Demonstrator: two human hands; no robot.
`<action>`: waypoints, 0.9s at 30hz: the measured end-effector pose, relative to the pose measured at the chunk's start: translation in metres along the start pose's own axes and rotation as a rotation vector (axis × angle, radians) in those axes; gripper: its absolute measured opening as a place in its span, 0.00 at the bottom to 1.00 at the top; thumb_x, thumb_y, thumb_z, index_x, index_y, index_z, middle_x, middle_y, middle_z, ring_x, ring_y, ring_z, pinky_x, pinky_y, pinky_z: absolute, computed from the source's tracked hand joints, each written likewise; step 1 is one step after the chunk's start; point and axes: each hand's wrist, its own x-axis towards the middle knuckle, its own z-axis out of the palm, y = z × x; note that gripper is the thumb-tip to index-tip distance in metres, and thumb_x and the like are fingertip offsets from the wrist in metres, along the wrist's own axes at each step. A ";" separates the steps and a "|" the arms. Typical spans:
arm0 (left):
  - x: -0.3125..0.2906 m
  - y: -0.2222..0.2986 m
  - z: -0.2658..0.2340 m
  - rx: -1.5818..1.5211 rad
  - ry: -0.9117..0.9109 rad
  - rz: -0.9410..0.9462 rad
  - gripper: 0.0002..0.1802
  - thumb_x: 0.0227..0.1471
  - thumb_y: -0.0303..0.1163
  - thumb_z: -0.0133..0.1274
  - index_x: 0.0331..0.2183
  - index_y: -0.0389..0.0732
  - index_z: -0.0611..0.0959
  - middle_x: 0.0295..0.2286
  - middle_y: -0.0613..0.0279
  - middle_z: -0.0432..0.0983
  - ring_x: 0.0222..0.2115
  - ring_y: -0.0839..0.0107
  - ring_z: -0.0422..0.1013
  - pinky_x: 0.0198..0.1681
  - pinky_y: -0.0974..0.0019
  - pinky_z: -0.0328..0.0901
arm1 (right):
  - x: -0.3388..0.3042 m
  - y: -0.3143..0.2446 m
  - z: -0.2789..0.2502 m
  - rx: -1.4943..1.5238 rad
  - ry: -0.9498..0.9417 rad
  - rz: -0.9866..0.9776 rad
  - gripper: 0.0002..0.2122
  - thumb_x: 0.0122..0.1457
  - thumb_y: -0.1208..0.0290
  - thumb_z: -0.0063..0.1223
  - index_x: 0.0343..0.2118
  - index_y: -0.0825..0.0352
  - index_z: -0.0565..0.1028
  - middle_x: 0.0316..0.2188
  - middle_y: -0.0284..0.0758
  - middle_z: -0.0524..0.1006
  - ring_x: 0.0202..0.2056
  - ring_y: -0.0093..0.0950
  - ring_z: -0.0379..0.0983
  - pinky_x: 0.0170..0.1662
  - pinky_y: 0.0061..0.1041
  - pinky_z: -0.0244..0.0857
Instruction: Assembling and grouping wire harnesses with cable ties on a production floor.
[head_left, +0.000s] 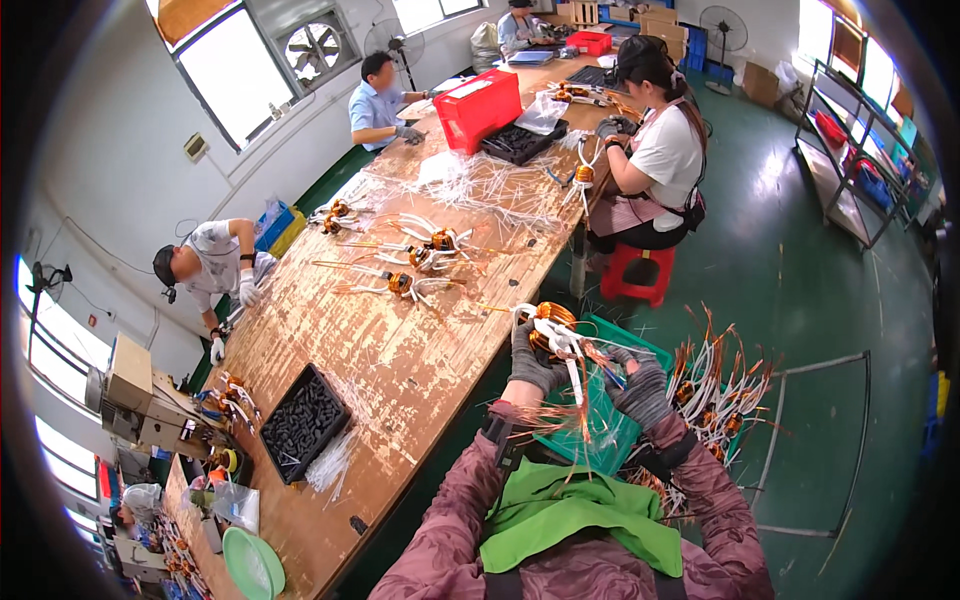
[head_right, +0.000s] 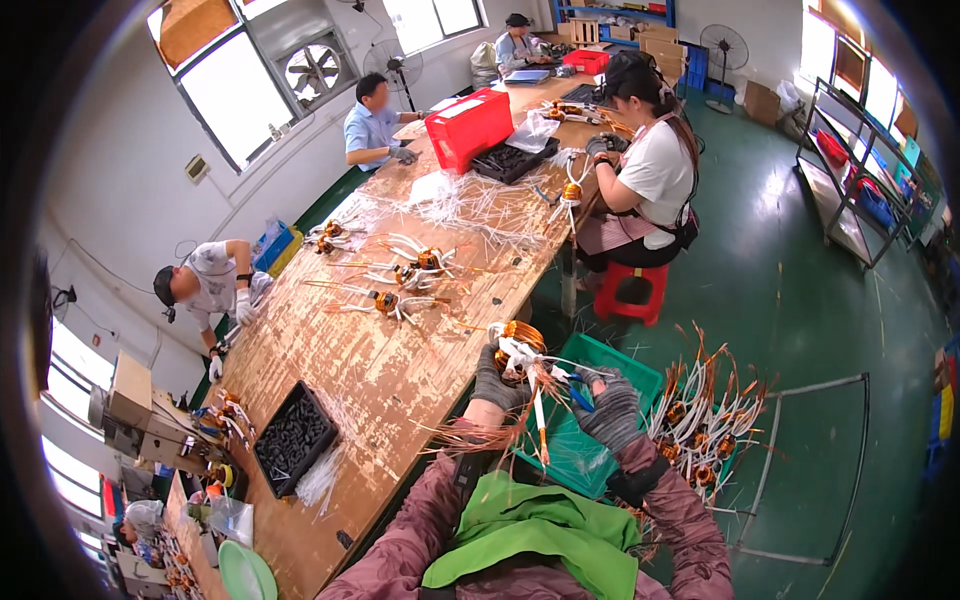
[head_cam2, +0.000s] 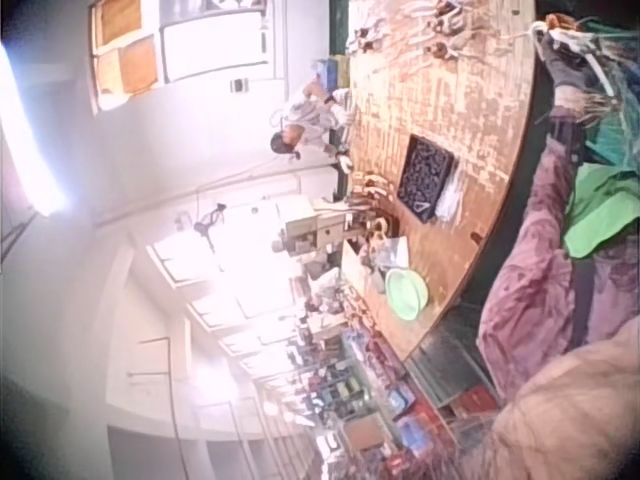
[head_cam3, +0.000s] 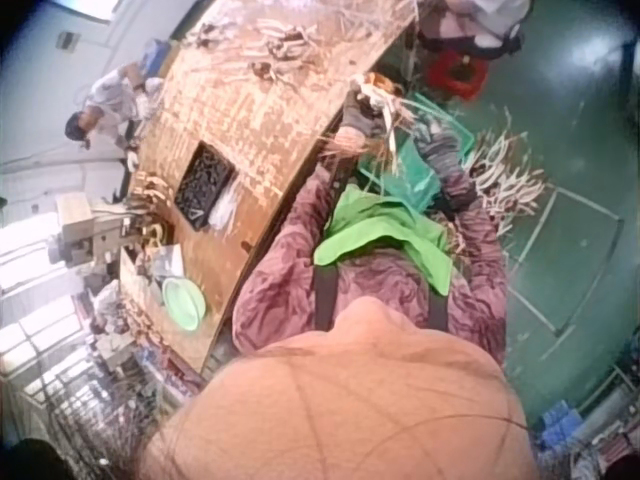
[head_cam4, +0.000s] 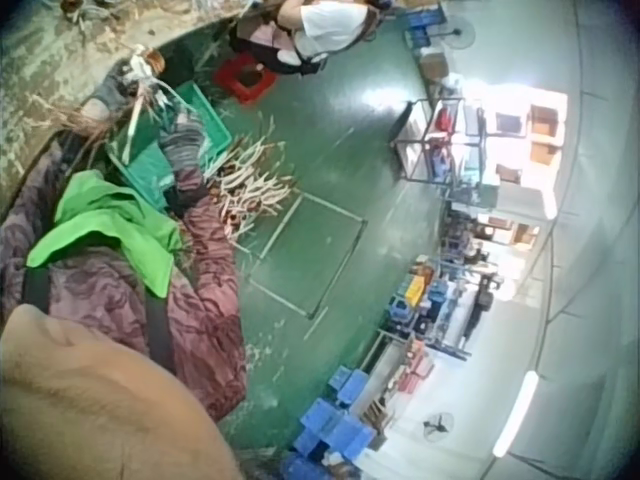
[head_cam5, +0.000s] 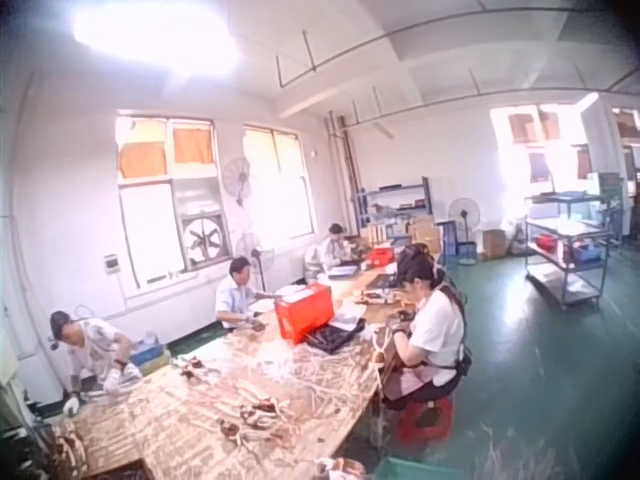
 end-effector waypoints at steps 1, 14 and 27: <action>0.007 0.001 -0.005 -0.026 -0.015 -0.029 0.28 0.43 0.51 0.51 0.46 0.48 0.72 0.43 0.56 0.70 0.41 0.56 0.67 0.45 0.46 0.64 | 0.000 0.000 -0.002 0.003 0.027 -0.045 0.22 0.38 0.68 0.59 0.41 0.63 0.72 0.33 0.43 0.73 0.34 0.43 0.69 0.37 0.39 0.65; 0.013 -0.013 -0.012 -0.049 -0.115 -0.003 0.31 0.45 0.50 0.51 0.50 0.49 0.68 0.43 0.54 0.69 0.40 0.54 0.67 0.44 0.48 0.65 | -0.006 0.001 -0.007 0.003 -0.131 0.085 0.24 0.38 0.64 0.58 0.44 0.58 0.71 0.37 0.42 0.71 0.37 0.41 0.69 0.40 0.38 0.65; 0.024 -0.023 -0.019 -0.021 -0.081 -0.034 0.25 0.48 0.48 0.46 0.47 0.49 0.69 0.46 0.51 0.66 0.44 0.51 0.65 0.48 0.41 0.62 | -0.027 0.050 0.032 0.426 -0.223 0.386 0.34 0.35 0.60 0.64 0.50 0.59 0.67 0.41 0.45 0.71 0.38 0.41 0.70 0.42 0.33 0.67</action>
